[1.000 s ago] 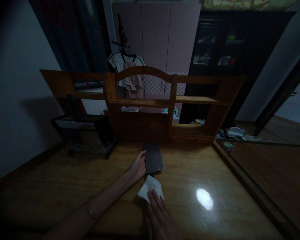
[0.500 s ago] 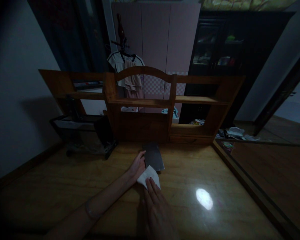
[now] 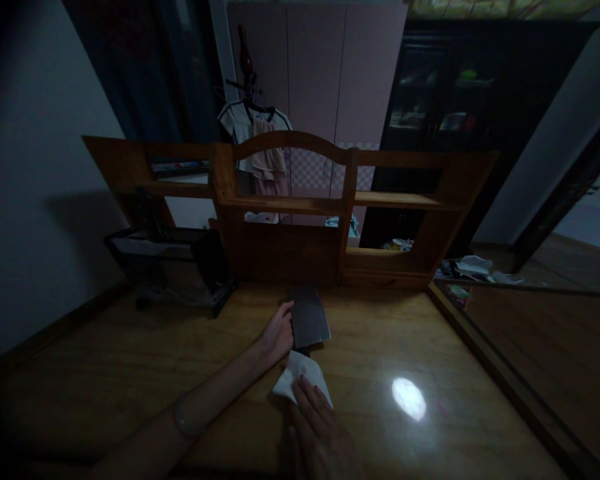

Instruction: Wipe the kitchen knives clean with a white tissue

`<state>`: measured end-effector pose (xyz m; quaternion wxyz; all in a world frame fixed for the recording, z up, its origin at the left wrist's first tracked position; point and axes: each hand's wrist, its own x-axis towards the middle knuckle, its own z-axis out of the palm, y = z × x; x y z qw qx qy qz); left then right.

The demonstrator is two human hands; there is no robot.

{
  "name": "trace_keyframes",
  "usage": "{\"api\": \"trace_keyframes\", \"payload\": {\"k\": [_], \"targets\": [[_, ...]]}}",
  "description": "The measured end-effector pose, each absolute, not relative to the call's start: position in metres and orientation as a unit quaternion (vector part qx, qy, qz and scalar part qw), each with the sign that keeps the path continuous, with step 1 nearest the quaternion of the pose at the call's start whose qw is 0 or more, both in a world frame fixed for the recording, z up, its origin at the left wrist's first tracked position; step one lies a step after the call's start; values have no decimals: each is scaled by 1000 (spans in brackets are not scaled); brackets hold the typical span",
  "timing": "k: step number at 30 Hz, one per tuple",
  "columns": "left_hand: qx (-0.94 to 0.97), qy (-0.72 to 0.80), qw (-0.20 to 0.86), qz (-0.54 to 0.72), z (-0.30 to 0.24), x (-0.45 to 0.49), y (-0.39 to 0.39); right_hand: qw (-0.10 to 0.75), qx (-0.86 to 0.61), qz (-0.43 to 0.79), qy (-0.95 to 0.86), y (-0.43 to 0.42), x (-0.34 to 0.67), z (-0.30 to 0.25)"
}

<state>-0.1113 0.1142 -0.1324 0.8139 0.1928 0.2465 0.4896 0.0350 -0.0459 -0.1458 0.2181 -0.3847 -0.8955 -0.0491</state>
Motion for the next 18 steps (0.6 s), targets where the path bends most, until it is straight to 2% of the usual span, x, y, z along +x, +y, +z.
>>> {"api": "trace_keyframes", "payload": {"k": [11,18], "targets": [[168,253,814,495,-129,-109,113,264,-439,50,-857,-45,28,-140],[170,256,817,488,-129,-109,114,259,-419,42,-869,-44,26,-137]]}}
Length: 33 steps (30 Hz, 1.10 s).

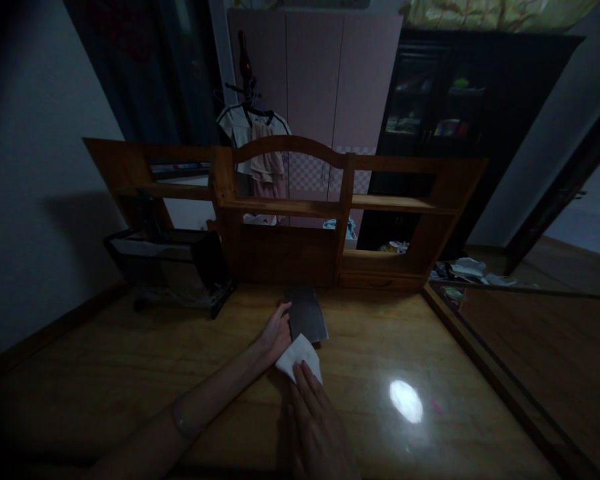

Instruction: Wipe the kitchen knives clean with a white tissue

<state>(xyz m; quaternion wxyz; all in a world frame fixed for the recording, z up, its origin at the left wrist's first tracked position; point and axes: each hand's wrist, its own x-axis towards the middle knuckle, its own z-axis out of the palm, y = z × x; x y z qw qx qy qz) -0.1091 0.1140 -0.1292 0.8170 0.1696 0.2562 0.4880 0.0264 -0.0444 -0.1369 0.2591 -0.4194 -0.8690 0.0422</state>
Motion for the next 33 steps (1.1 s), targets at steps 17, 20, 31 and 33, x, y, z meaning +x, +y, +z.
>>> {"api": "trace_keyframes", "payload": {"k": [17,20,31,33], "targets": [[182,262,811,490,-131,-109,115,234,-413,67,-878,-46,39,-132],[207,266,813,476,-135,-110,117,221,-447,107,-860,-34,29,-125],[215,259,809,482,-137,-108,118,297,-438,216,-821,-1,31,-91],[204,262,810,483,-136,-108,118,307,-461,247,-795,2,40,-81]]}}
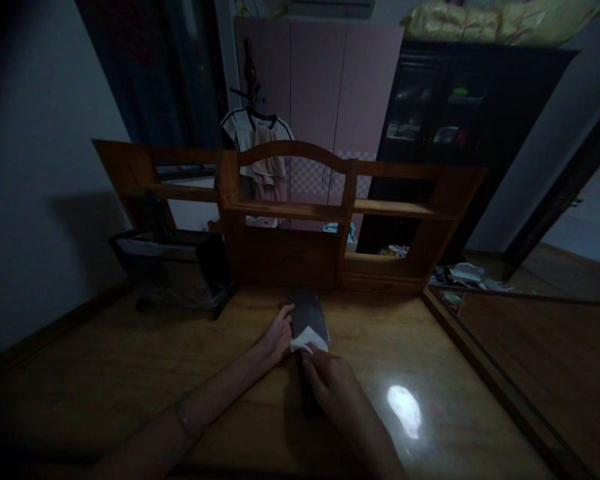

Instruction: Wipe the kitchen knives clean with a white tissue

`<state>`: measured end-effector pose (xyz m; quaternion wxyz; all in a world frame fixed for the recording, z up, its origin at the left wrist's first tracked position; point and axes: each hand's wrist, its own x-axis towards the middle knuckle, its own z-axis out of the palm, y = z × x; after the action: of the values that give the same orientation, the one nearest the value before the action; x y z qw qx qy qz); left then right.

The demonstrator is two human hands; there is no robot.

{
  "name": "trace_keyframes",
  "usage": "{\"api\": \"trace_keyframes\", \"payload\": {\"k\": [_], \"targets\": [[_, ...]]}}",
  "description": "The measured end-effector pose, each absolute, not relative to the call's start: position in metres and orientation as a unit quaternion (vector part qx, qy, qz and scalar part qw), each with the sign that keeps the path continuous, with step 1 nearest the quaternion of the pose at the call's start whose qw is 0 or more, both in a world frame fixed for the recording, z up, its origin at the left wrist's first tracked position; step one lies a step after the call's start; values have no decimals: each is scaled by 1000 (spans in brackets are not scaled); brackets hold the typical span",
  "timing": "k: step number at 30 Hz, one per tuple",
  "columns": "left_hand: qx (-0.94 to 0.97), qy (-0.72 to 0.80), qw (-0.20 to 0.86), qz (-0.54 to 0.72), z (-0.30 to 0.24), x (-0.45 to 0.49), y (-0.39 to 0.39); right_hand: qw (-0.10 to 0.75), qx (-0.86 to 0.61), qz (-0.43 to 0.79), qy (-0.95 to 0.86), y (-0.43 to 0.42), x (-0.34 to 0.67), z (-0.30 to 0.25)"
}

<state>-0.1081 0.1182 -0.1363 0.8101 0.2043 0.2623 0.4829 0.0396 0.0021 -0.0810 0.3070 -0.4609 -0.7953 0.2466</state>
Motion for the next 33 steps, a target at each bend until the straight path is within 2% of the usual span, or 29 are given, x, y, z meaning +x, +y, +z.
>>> {"api": "trace_keyframes", "payload": {"k": [4,7,14,23,30,33], "targets": [[182,262,809,495,-136,-109,119,347,-505,281,-739,10,56,-70],[191,248,819,481,-137,-110,118,391,-463,299,-737,13,55,-69],[213,258,811,479,-140,-111,119,306,-408,273,-816,8,37,-81],[211,263,809,481,-140,-111,119,355,-437,300,-770,9,45,-76],[204,266,819,466,-137,-110,118,342,-431,297,-781,5,39,-83],[167,263,815,489,-131,-109,116,367,-456,298,-754,1,45,-83]]}}
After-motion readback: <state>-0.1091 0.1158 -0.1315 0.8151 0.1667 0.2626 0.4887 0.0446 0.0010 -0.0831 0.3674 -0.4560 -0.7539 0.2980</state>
